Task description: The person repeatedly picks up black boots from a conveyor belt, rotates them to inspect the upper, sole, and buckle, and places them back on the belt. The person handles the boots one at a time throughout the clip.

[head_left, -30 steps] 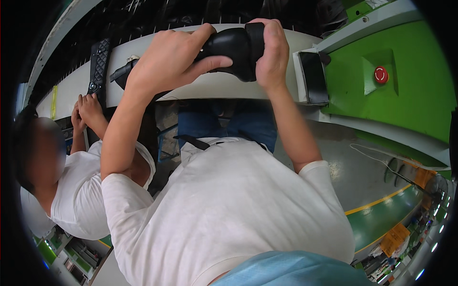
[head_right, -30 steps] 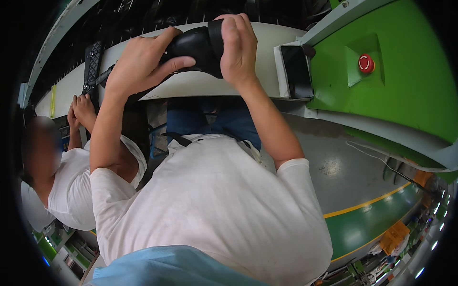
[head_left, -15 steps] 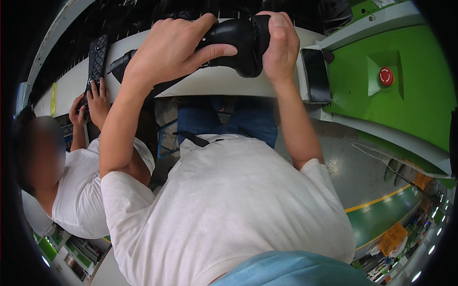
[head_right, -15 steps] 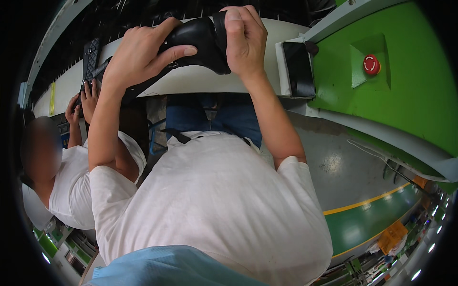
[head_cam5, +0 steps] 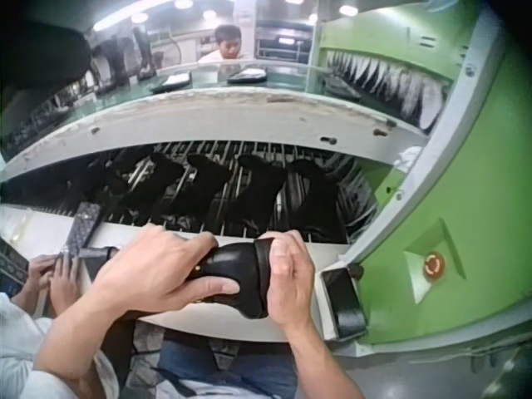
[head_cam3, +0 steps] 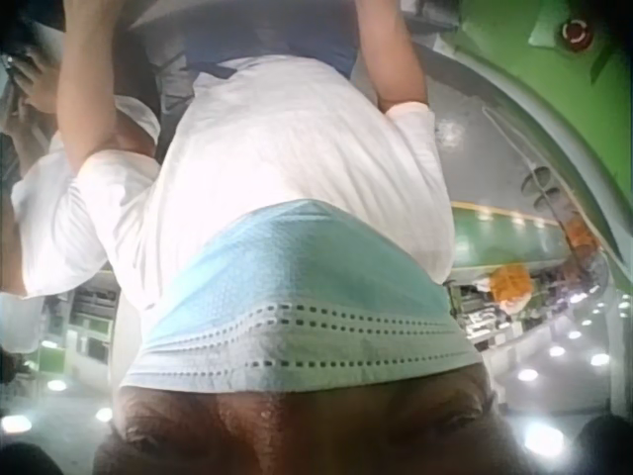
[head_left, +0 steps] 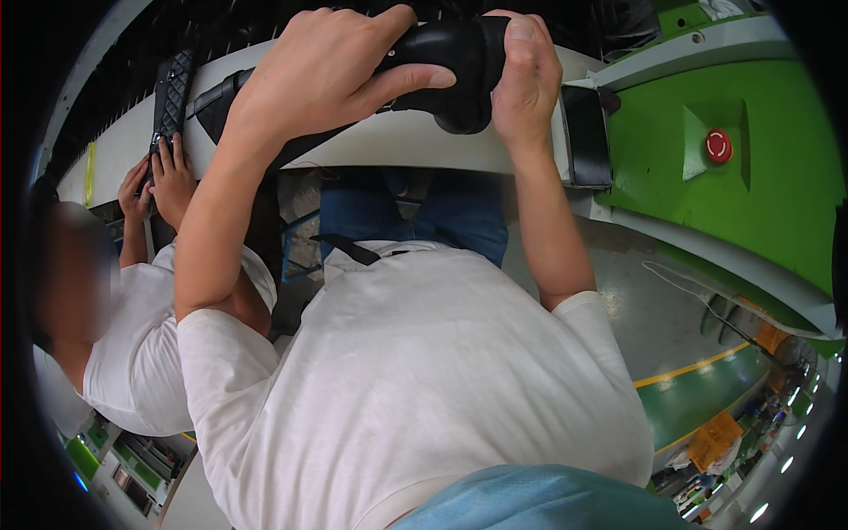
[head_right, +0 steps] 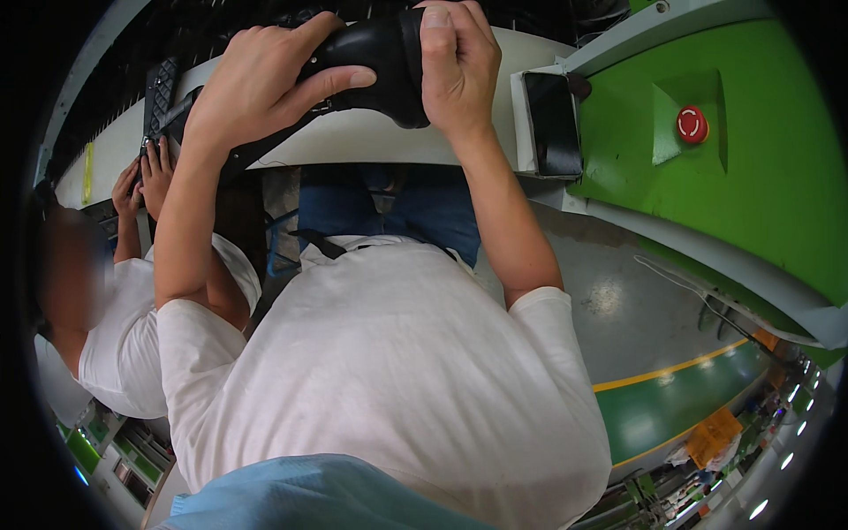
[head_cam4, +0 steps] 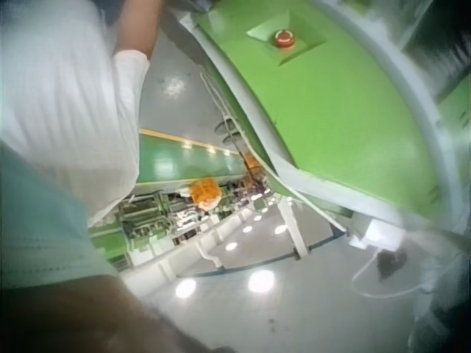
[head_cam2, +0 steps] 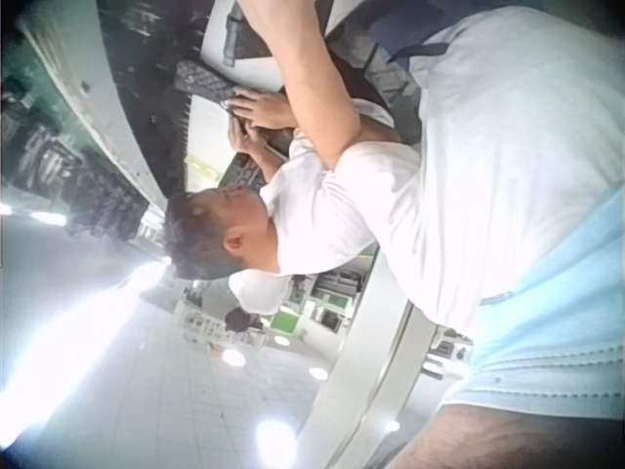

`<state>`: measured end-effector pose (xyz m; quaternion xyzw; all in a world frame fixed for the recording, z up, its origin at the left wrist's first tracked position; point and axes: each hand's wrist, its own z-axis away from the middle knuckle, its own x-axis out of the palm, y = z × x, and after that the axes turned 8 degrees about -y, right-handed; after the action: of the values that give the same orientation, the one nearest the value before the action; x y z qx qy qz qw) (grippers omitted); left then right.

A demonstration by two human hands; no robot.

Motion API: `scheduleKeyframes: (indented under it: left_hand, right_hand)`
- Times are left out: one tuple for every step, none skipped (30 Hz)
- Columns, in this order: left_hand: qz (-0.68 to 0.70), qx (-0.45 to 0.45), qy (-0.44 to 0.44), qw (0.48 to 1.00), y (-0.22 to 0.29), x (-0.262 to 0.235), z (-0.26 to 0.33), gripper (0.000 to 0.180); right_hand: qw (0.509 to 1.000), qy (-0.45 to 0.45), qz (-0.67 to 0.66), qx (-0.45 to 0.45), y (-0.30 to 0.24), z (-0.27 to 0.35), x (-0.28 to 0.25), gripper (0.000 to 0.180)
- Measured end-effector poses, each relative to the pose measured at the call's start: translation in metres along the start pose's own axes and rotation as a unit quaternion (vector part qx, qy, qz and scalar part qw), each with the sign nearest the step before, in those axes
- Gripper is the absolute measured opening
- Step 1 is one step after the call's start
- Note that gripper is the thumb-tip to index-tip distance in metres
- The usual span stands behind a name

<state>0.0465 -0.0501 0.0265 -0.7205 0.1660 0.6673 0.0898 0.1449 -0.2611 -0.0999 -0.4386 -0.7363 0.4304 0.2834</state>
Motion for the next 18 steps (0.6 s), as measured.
scheduleKeyframes:
  left_hand:
    - [0.017, -0.011, -0.018, 1.0, 0.002, -0.005, -0.002, 0.065]
    - [0.035, -0.022, -0.035, 0.999, 0.007, -0.015, -0.006, 0.063]
    - [0.053, -0.03, -0.052, 0.997, 0.011, -0.022, -0.009, 0.063]
    - [0.051, -0.032, -0.058, 0.996, 0.014, -0.024, -0.01, 0.063]
    - [0.05, -0.035, -0.064, 0.996, 0.017, -0.025, -0.011, 0.062]
    - [0.048, -0.037, -0.07, 0.996, 0.017, -0.025, -0.011, 0.061]
    - [0.052, -0.023, -0.05, 0.997, 0.016, -0.022, -0.011, 0.063]
    - [0.055, -0.009, -0.029, 0.998, 0.015, -0.018, -0.011, 0.065]
    - [0.06, 0.005, -0.008, 0.998, 0.016, -0.016, -0.013, 0.067]
    - [0.044, -0.026, -0.065, 0.997, 0.019, -0.02, -0.015, 0.06]
    - [0.028, -0.056, -0.121, 0.991, 0.024, -0.028, -0.018, 0.053]
    - [0.02, -0.053, -0.117, 0.992, 0.025, -0.027, -0.018, 0.053]
    - [0.012, -0.05, -0.113, 0.992, 0.026, -0.026, -0.018, 0.053]
    - [0.014, -0.013, -0.047, 0.999, 0.022, -0.011, -0.012, 0.058]
    - [0.017, 0.024, 0.019, 0.999, 0.02, -0.004, -0.01, 0.065]
    - [0.016, 0.024, 0.015, 0.999, 0.02, -0.003, -0.009, 0.063]
    - [0.016, 0.024, 0.011, 1.0, 0.023, -0.004, -0.007, 0.061]
    - [0.015, 0.027, 0.008, 0.999, 0.026, -0.005, -0.006, 0.06]
  right_hand:
    - [0.998, -0.008, 0.056, 0.009, -0.012, -0.001, -0.001, 0.045]
    - [0.993, -0.016, 0.112, 0.017, -0.018, -0.001, -0.002, 0.048]
    - [0.993, -0.016, 0.116, 0.002, -0.015, -0.002, -0.005, 0.048]
    - [0.992, -0.016, 0.12, -0.014, -0.011, -0.002, -0.008, 0.047]
    - [0.992, -0.017, 0.124, -0.029, -0.008, -0.003, -0.009, 0.047]
    - [0.993, 0.007, 0.116, -0.031, -0.011, -0.002, -0.005, 0.047]
    - [0.993, 0.031, 0.107, -0.033, -0.017, -0.001, 0.003, 0.048]
    - [0.993, 0.055, 0.098, -0.035, -0.019, 0.0, 0.007, 0.048]
    - [0.991, 0.044, 0.115, -0.051, -0.017, 0.0, 0.003, 0.046]
    - [0.989, 0.033, 0.131, -0.066, -0.014, 0.0, -0.004, 0.043]
    - [0.985, 0.023, 0.148, -0.081, -0.011, 0.0, -0.009, 0.041]
    - [0.985, 0.026, 0.146, -0.086, -0.011, 0.0, -0.008, 0.041]
    - [0.985, 0.031, 0.144, -0.09, -0.012, 0.001, -0.005, 0.041]
    - [0.985, 0.035, 0.142, -0.095, -0.013, 0.002, -0.004, 0.042]
    - [0.979, 0.022, 0.171, -0.11, -0.017, 0.002, -0.005, 0.042]
    - [0.972, 0.009, 0.199, -0.126, -0.023, 0.002, -0.006, 0.042]
    - [0.964, -0.004, 0.227, -0.141, -0.026, 0.001, -0.008, 0.043]
    - [0.961, -0.008, 0.225, -0.158, -0.026, 0.002, -0.011, 0.039]
